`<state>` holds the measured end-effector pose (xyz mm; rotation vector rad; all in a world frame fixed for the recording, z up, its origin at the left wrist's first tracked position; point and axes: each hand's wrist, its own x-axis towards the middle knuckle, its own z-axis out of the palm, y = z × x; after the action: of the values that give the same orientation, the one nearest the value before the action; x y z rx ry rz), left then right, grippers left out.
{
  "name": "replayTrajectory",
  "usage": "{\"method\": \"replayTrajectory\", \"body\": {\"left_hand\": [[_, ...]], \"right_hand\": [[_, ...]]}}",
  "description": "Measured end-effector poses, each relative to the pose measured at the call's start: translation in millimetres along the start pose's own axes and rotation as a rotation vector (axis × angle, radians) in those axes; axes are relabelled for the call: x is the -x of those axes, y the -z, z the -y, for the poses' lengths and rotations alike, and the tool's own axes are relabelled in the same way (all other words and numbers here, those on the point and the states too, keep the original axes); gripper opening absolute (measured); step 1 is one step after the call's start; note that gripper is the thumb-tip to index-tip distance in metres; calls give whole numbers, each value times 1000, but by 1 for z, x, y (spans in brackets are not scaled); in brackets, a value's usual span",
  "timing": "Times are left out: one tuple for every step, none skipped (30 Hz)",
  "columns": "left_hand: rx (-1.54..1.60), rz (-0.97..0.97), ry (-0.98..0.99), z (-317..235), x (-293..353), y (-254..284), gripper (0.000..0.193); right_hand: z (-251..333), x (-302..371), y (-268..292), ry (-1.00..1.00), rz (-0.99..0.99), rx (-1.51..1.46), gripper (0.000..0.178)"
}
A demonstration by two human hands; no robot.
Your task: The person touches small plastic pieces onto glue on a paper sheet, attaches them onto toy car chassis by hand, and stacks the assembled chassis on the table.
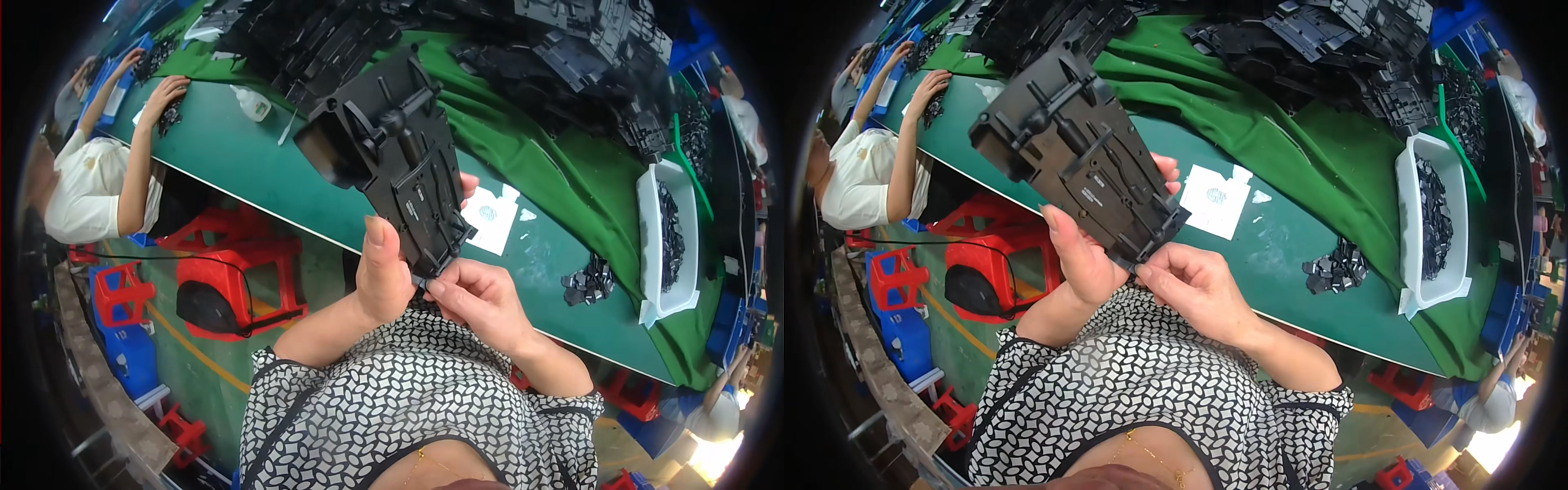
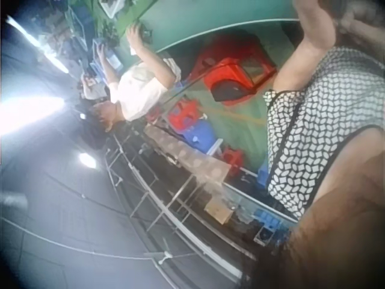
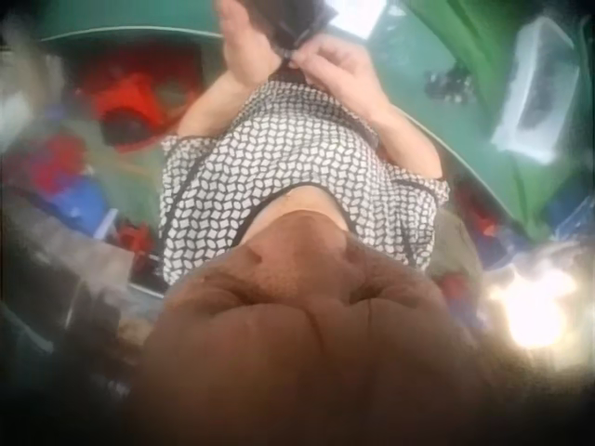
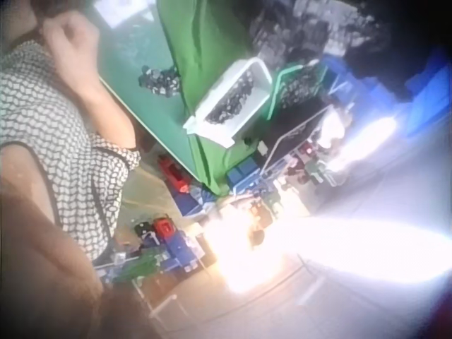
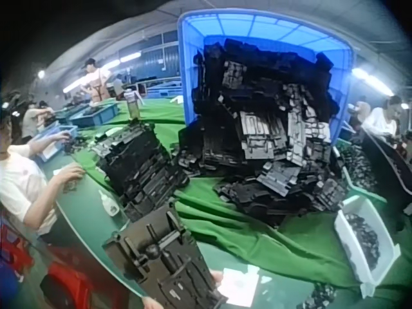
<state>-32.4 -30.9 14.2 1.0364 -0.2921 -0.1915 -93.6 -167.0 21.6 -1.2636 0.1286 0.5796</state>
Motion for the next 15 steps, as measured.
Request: {"method": "replayTrajectory", "body": {"left_hand": [[-16, 5, 7, -2, -1, 2, 97], [-2, 4, 26, -2, -1, 3, 98], [37, -13, 33, 0, 0, 2, 98], [73, -28, 39, 2, 2, 0, 98], [105, -20, 57, 4, 3, 1, 98], [136, -15, 93, 4, 1, 3, 97], [163, -6, 129, 2, -2, 3, 96], [215, -45, 141, 2, -6, 2, 93], [326, -31, 199, -3, -6, 8, 92], [435, -15, 261, -8, -9, 15, 90], [517, -20, 257, -12, -14, 23, 90], [464, 18, 225, -19, -21, 30, 90], [454, 21, 235, -31, -29, 37, 90], [366, 1, 204, -46, -35, 39, 89], [357, 10, 214, -58, -44, 41, 87]], "right_hand": [[1, -2, -2, -7, 3, -7, 17], [1, -2, -3, -5, 0, 1, 17], [2, -1, -4, -2, -7, -5, 17], [4, 1, -5, 4, -13, -12, 16], [3, 4, -4, 11, -15, -18, 17], [2, 4, -4, 3, -31, 1, 17], [2, 5, -4, -1, -48, 16, 17], [4, 5, -3, -9, -47, 78, 18], [5, 8, -4, 43, -43, 90, 19], [5, 10, -5, 96, -44, 100, 19], [4, 14, -3, 147, -43, 114, 18], [6, 20, 1, 212, -71, 181, 16], [6, 25, 5, 273, -103, 248, 14], [5, 31, 9, 331, -146, 286, 11], [5, 37, 14, 366, -192, 327, 11]]}}
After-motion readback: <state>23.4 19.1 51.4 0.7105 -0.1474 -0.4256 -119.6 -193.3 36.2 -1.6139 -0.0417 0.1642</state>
